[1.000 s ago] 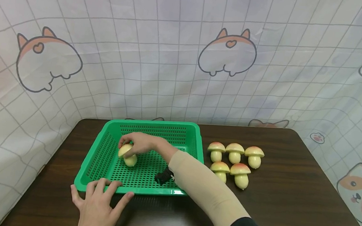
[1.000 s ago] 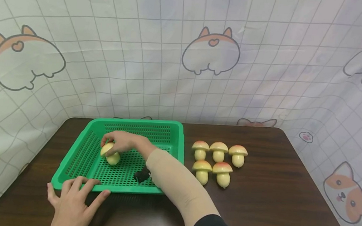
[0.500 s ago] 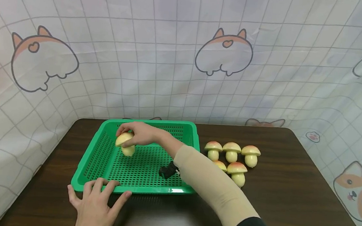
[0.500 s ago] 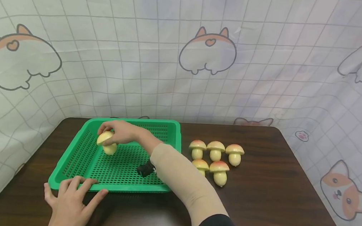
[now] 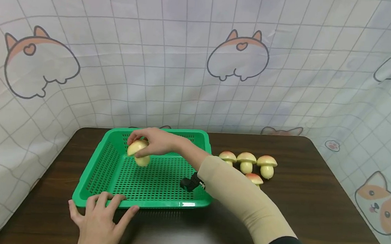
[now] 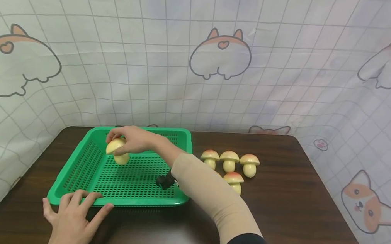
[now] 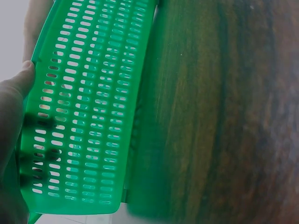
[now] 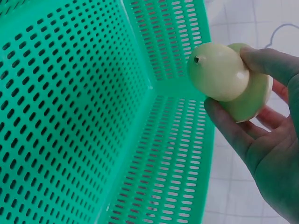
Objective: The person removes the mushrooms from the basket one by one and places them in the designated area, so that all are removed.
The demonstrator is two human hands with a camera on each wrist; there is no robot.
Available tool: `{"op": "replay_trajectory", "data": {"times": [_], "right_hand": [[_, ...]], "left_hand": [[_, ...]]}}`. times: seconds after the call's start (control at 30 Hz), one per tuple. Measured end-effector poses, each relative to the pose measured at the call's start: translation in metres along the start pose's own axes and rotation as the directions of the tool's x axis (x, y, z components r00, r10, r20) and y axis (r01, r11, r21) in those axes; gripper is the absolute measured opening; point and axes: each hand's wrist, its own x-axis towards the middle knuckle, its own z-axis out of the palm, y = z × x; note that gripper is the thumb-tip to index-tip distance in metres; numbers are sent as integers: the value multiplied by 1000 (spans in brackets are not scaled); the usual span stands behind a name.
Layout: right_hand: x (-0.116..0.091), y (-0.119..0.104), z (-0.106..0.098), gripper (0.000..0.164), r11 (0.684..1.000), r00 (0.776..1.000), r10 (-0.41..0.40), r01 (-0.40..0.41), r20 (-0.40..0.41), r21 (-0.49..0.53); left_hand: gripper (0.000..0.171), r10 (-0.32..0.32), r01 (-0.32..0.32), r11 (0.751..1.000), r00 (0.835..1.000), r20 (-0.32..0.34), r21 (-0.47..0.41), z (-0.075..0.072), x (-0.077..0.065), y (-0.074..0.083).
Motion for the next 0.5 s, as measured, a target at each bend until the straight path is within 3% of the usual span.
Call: {"op": "replay_trajectory", "data": {"times": [0.5], "right_hand": [[-40,-8,-13,33,999,997,-43,44,-58,11]], "left_hand": [[39,-1,1,1000,1000,10,0,0,0,1]]}}
